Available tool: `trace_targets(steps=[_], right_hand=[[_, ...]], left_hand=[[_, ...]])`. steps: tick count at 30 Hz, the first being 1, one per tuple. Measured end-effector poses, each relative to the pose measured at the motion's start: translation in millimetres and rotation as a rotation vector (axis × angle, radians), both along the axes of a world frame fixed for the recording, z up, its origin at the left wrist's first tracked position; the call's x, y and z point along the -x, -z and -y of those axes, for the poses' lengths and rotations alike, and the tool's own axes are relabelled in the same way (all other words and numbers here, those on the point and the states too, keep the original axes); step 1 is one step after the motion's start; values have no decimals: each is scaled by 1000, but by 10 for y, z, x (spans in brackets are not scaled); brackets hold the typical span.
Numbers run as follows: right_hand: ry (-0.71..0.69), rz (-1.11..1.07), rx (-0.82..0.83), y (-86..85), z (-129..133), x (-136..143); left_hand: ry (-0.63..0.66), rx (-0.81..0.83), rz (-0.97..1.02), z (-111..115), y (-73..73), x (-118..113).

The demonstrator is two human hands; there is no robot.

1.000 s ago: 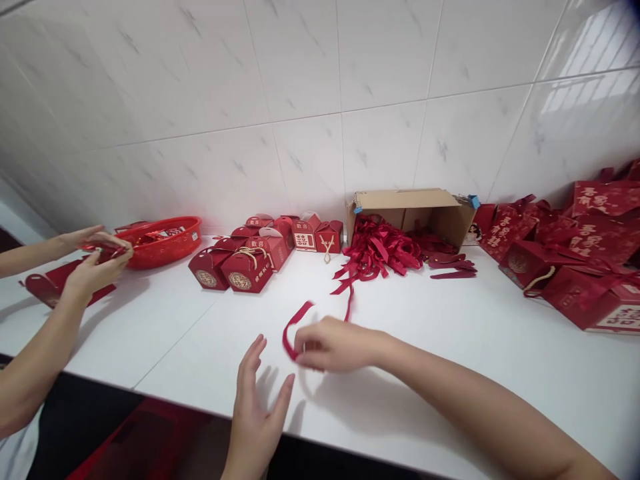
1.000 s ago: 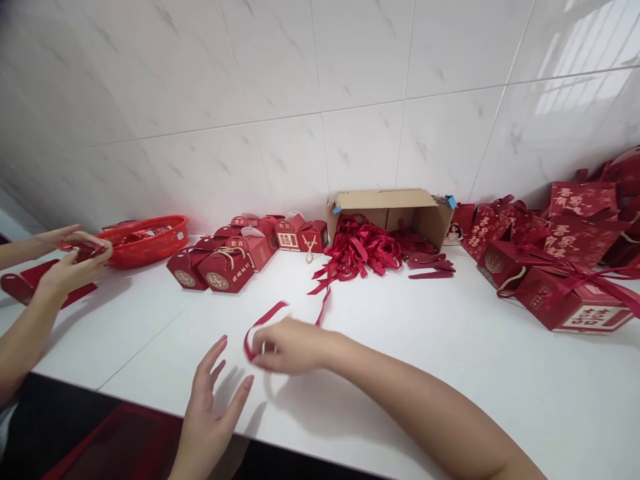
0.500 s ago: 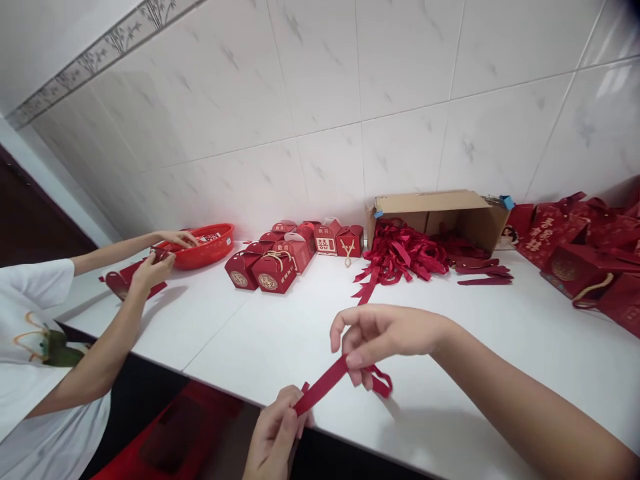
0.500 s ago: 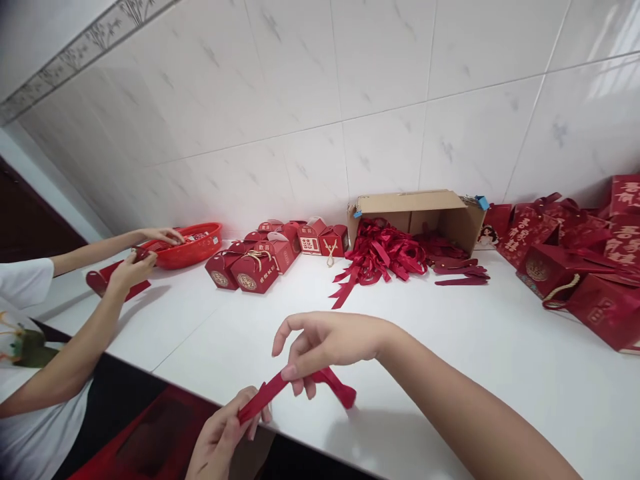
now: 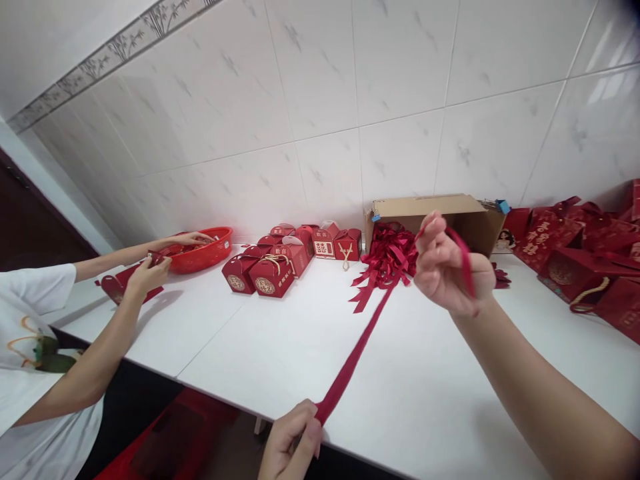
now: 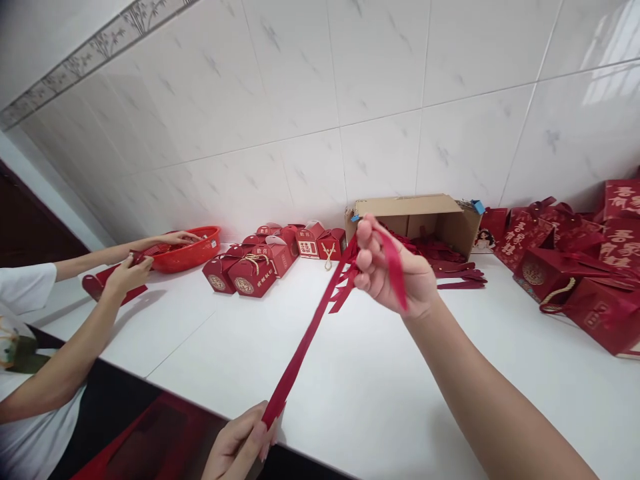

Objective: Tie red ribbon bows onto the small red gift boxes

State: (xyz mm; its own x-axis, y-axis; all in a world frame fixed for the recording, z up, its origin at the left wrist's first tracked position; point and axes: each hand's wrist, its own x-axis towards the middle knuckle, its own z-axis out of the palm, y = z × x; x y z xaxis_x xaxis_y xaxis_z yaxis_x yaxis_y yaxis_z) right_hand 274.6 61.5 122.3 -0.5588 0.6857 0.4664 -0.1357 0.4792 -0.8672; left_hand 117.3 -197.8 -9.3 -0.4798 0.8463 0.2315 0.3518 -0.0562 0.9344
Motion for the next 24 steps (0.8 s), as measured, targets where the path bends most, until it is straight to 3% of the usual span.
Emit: trace_targets(steps=[3, 6, 10, 12, 14, 16, 17, 19, 20, 24], right_hand=[[311, 24, -242, -71, -74, -64], [498, 71, -344, -140, -151, -171], [520, 109, -399, -231, -278, -350], [485, 104, -425, -270, -338, -418], [444, 111, -448, -295, -393, -461], [415, 133, -461, -292, -456, -483], [407, 132, -466, -278, -496, -491], [392, 92, -482, -232, -588, -505], [387, 57, -494, -206, -635, -512], [377, -78, -468, -182, -716, -549]], left_hand=[[140, -43, -171, -63, -143, 16], [414, -124, -467, -196, -320, -42], [638, -234, -695, -410, -621, -165], [830, -103, -779, -546, -787, -147], [919, 28, -789, -763, -905, -43], [861, 15, -717, -1110, -936, 132], [741, 8, -679, -1337, -919, 234], [260, 98, -614, -1864, -844, 448], [120, 125, -604, -2143, -796, 551], [-91, 237, -591, -3054, -577, 866]])
